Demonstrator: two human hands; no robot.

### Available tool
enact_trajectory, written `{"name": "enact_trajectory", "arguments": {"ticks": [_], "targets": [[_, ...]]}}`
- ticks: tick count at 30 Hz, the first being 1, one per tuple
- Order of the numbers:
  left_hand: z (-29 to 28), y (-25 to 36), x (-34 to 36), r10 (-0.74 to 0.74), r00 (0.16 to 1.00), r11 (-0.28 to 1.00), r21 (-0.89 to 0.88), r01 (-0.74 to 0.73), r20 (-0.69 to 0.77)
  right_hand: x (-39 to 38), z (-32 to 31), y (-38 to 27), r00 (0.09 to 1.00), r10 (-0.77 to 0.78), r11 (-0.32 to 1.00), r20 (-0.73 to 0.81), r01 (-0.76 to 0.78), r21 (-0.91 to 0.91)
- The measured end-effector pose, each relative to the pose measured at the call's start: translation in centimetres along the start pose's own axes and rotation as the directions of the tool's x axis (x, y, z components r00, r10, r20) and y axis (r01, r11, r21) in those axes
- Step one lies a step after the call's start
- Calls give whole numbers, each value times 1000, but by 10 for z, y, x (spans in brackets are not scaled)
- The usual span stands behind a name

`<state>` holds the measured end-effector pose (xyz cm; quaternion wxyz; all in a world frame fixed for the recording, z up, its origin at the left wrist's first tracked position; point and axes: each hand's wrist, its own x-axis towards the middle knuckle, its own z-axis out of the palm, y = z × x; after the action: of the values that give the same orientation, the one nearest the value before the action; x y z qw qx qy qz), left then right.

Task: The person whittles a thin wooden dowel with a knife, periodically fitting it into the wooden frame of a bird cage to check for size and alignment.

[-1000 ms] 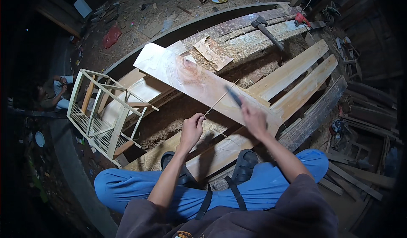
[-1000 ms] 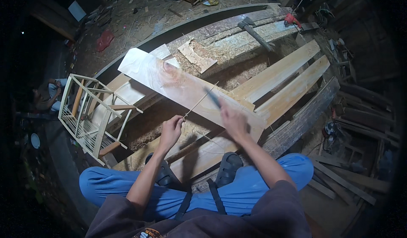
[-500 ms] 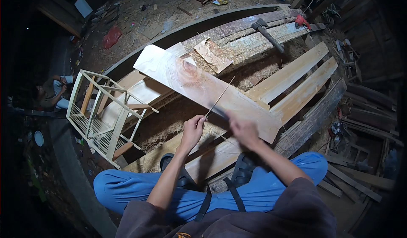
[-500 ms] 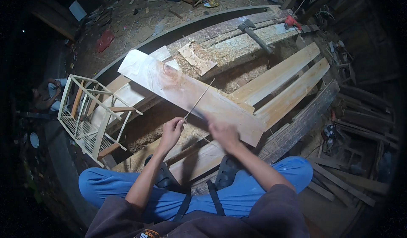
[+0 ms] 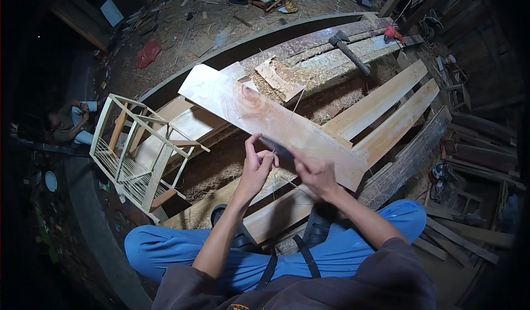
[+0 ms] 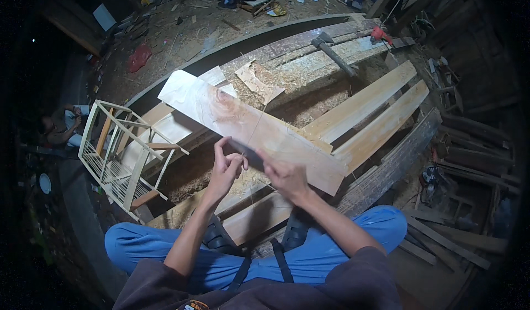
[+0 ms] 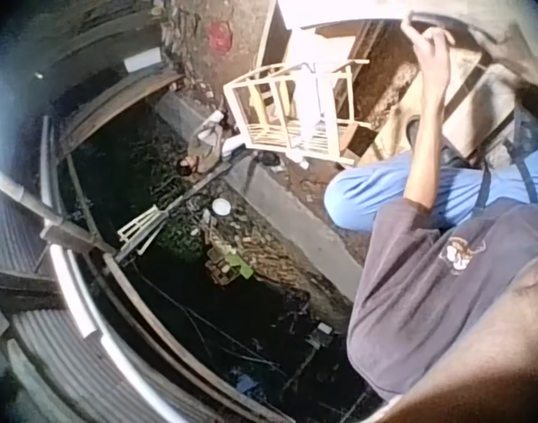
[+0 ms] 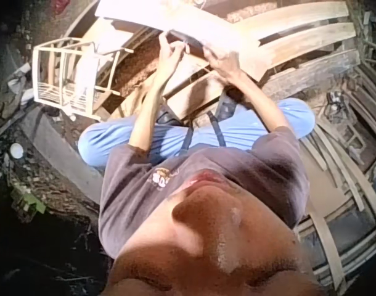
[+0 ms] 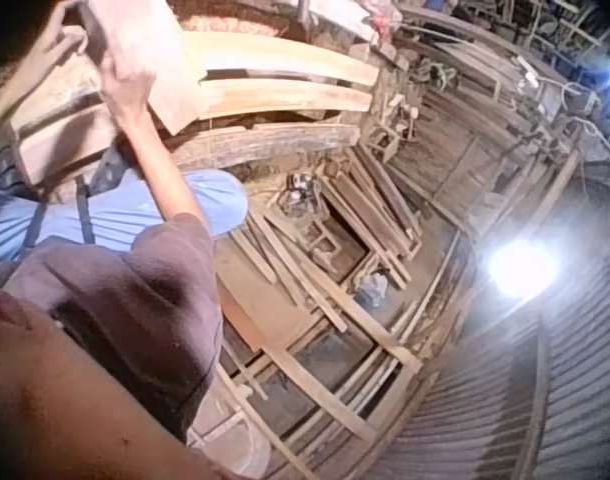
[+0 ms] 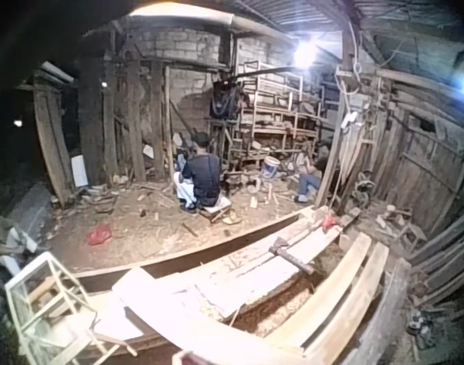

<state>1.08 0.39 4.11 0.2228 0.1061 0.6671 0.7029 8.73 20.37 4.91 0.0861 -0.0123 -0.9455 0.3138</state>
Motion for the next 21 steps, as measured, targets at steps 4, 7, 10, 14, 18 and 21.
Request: {"name": "enact_trajectory", "arguments": {"ticks": [4, 7, 10, 14, 18, 21], "targets": [[2, 0, 2, -6, 999, 999, -32, 8, 42, 15, -12, 10, 989, 27, 999, -143, -20, 47], [0, 3, 2, 2, 1000, 999, -33, -1, 28, -2, 0, -4, 993, -111, 989, 26, 113, -97], [-1, 6, 3, 3, 1000, 1000, -22, -2, 31, 24, -14, 7, 980, 125, 992, -157, -118, 49], [0, 10, 4, -1, 1000, 998, -57, 2, 7, 1, -4, -11, 994, -111, 991, 12, 112, -67], [-3, 9, 7, -65, 990, 984, -173, 43, -123, 32, -16, 19, 942, 49, 998, -331, -32, 58], [-16, 21, 11, -165, 955, 960, -262, 99, -245, 38, -10, 28, 961, 10, 990, -275, -48, -130]]}}
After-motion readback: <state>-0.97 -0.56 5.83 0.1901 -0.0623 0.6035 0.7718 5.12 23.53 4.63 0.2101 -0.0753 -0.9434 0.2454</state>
